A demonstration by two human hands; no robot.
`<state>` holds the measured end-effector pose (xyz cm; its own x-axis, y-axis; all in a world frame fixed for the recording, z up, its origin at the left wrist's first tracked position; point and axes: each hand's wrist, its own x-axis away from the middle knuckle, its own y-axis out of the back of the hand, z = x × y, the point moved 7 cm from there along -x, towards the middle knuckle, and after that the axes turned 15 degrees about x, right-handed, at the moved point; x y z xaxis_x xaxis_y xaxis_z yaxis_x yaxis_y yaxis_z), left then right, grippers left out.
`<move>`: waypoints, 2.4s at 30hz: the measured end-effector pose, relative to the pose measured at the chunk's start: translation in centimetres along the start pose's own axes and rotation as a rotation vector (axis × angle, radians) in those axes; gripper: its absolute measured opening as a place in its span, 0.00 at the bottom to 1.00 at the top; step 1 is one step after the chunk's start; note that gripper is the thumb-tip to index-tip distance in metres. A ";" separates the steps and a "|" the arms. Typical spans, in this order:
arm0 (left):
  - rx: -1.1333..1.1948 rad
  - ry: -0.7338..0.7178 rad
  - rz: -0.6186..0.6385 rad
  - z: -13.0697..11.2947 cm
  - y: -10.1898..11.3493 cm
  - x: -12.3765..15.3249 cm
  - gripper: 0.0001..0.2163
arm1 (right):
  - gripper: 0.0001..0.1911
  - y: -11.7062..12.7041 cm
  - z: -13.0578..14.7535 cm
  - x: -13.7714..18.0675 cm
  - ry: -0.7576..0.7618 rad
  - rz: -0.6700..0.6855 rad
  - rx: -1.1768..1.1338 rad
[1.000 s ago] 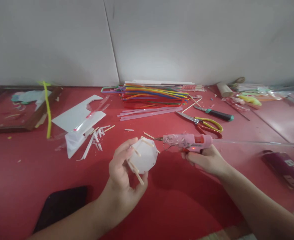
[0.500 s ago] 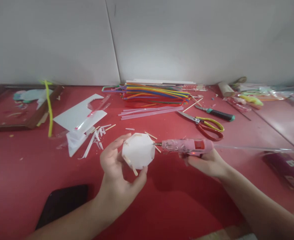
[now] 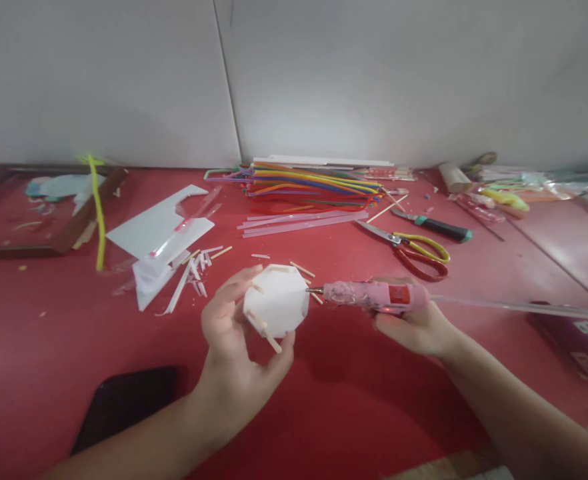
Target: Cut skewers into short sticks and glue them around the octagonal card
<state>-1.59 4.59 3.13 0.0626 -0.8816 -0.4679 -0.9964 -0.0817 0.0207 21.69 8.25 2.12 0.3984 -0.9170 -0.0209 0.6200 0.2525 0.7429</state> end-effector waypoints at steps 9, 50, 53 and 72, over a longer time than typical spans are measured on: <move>0.010 -0.040 0.009 -0.1 -0.2 -0.3 0.33 | 0.08 -0.1 0.1 0.0 0.005 -0.007 -0.084; -0.097 -0.054 0.083 0.4 -0.1 0.2 0.32 | 0.05 -0.4 -0.3 0.1 -0.021 0.009 0.006; -0.103 -0.078 0.095 0.3 -0.2 0.3 0.32 | 0.05 -0.5 -0.4 0.1 -0.033 0.009 0.006; -0.248 0.090 0.403 0.7 -2.0 2.6 0.38 | 0.18 1.9 -4.4 -0.8 -0.478 -0.274 -0.023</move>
<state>0.52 2.80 1.28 -0.3103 -0.9017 -0.3011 -0.8995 0.1760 0.3999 25.54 10.78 0.62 -0.1274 -0.9869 0.0987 0.6750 -0.0134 0.7377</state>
